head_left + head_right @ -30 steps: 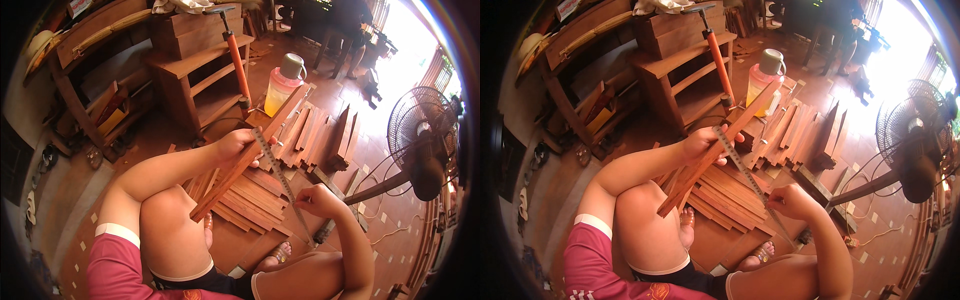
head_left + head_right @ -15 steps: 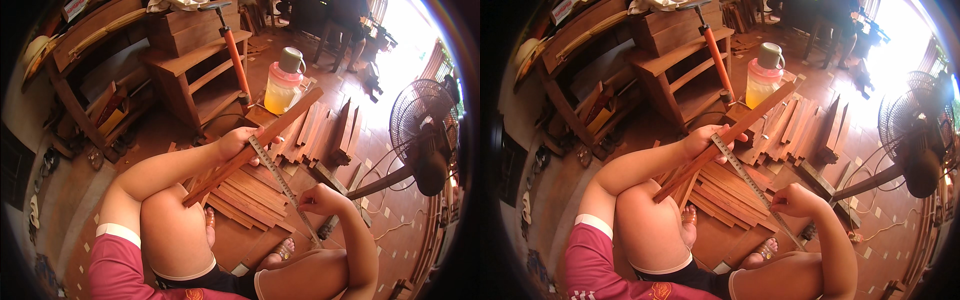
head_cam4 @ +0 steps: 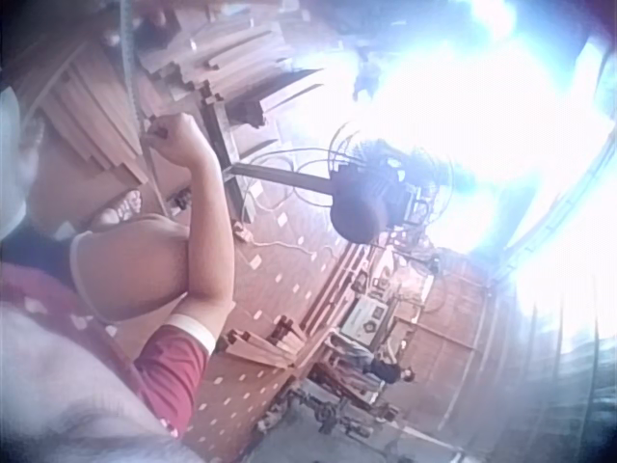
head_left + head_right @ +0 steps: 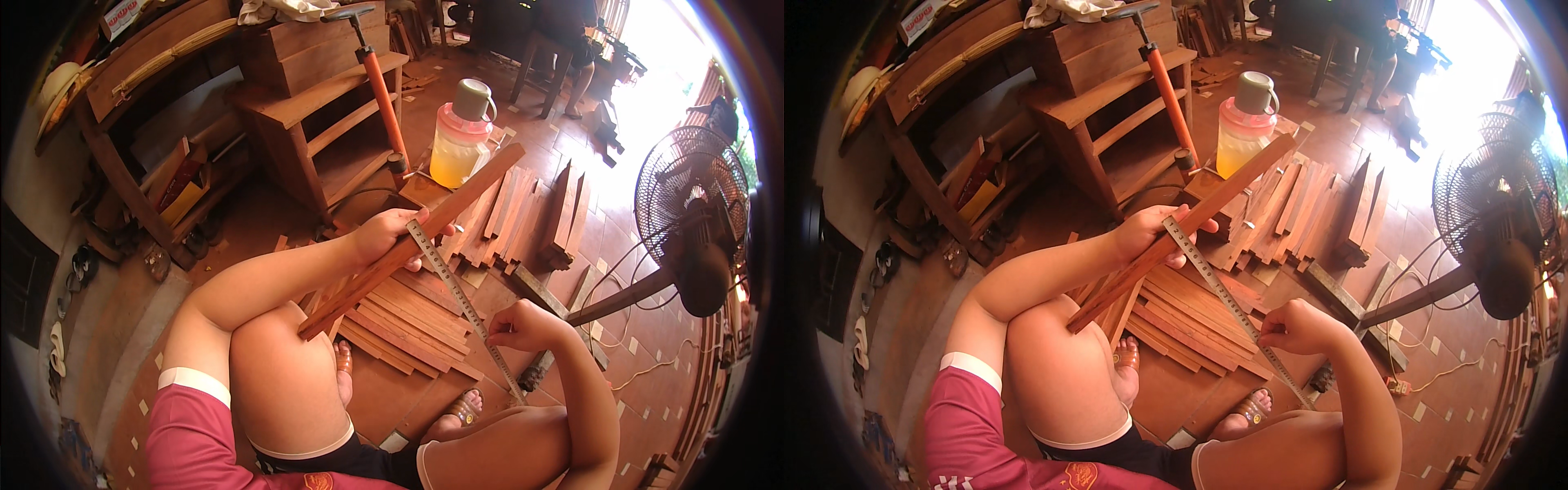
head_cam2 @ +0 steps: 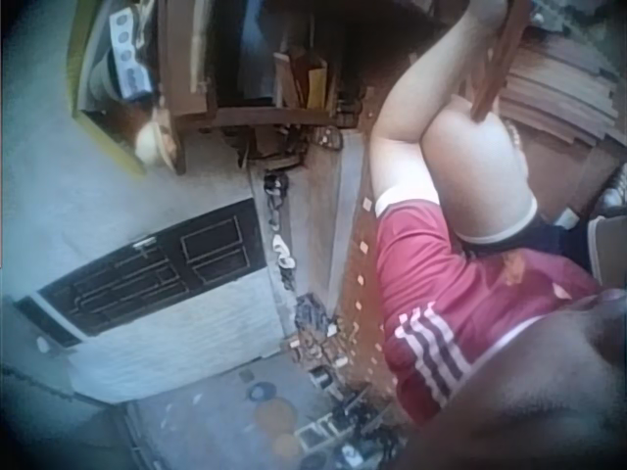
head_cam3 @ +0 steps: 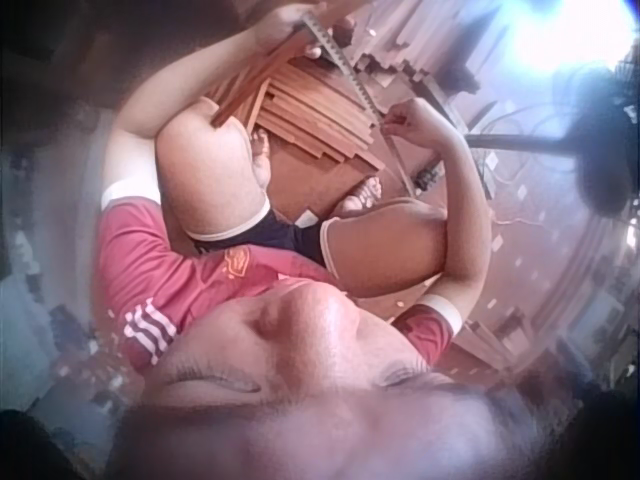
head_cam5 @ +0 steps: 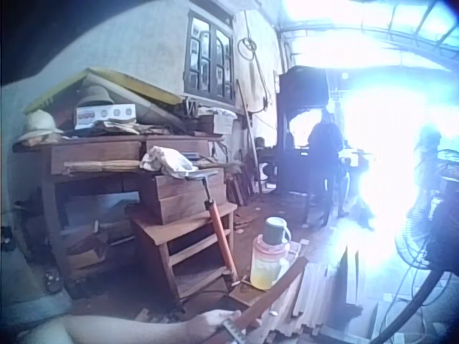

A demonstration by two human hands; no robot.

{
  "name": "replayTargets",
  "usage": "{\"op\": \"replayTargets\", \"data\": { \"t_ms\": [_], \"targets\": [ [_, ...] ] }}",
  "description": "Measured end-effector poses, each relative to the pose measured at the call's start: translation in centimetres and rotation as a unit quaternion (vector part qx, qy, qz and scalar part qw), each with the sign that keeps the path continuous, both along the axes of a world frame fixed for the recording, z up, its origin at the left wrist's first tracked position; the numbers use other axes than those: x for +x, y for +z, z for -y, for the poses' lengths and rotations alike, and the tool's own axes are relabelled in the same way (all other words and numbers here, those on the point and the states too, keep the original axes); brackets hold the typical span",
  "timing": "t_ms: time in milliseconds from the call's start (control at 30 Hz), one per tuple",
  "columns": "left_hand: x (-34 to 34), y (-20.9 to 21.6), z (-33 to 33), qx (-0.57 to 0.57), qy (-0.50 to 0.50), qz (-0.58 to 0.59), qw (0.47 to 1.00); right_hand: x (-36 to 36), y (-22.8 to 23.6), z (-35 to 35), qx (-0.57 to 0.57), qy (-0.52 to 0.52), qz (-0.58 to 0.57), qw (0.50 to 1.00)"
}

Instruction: The person sits on the floor and measures wooden planks using a metal ruler and a try square. They repeatedly place the ruler along the planks and check alignment with the square, handling several pieces one at a time.

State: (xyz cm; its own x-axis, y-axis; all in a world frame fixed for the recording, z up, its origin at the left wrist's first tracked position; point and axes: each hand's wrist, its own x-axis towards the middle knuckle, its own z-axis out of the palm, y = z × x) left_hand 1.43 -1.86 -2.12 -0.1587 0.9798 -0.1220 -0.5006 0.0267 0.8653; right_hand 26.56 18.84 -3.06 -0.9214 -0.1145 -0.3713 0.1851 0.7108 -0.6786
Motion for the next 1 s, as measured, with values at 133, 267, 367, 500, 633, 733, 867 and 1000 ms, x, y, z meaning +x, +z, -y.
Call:
{"op": "replayTargets", "data": {
  "t_ms": [133, 267, 367, 500, 633, 733, 867, 1000],
  "targets": [
    [0.14, 0.15, 0.02, -0.002, 0.004, -0.006, 1.000, 0.01, -0.09, -0.04, 0.001, 0.005, -0.001, 1.000],
    [0.16, 0.02, -0.14, 0.001, 0.003, -0.002, 1.000, 0.10, 0.03, -0.05, 0.000, 0.003, -0.006, 1.000],
    [0.19, 0.03, -0.06, -0.002, 0.008, -0.001, 1.000, -0.01, 0.26, 0.15, 0.000, 0.000, -0.005, 1.000],
    [0.12, -0.05, -0.12, 0.009, -0.006, 0.002, 1.000, -0.02, 0.35, 0.23, -0.003, -0.005, -0.004, 1.000],
    [0.09, -0.23, -0.17, 0.015, -0.013, 0.003, 1.000, -0.05, 0.35, 0.19, 0.000, -0.003, -0.002, 1.000],
    [0.11, -0.09, -0.12, 0.002, -0.007, -0.007, 1.000, -0.10, 0.35, 0.21, 0.004, 0.000, -0.010, 1.000],
    [0.32, 0.16, -0.24, -0.005, -0.005, -0.004, 1.000, 0.19, 0.19, 0.06, 0.006, -0.005, -0.015, 1.000],
    [0.23, 0.16, -0.16, -0.004, -0.008, -0.007, 1.000, 0.07, 0.20, -0.01, 0.007, -0.006, -0.004, 1.000]
  ]
}}
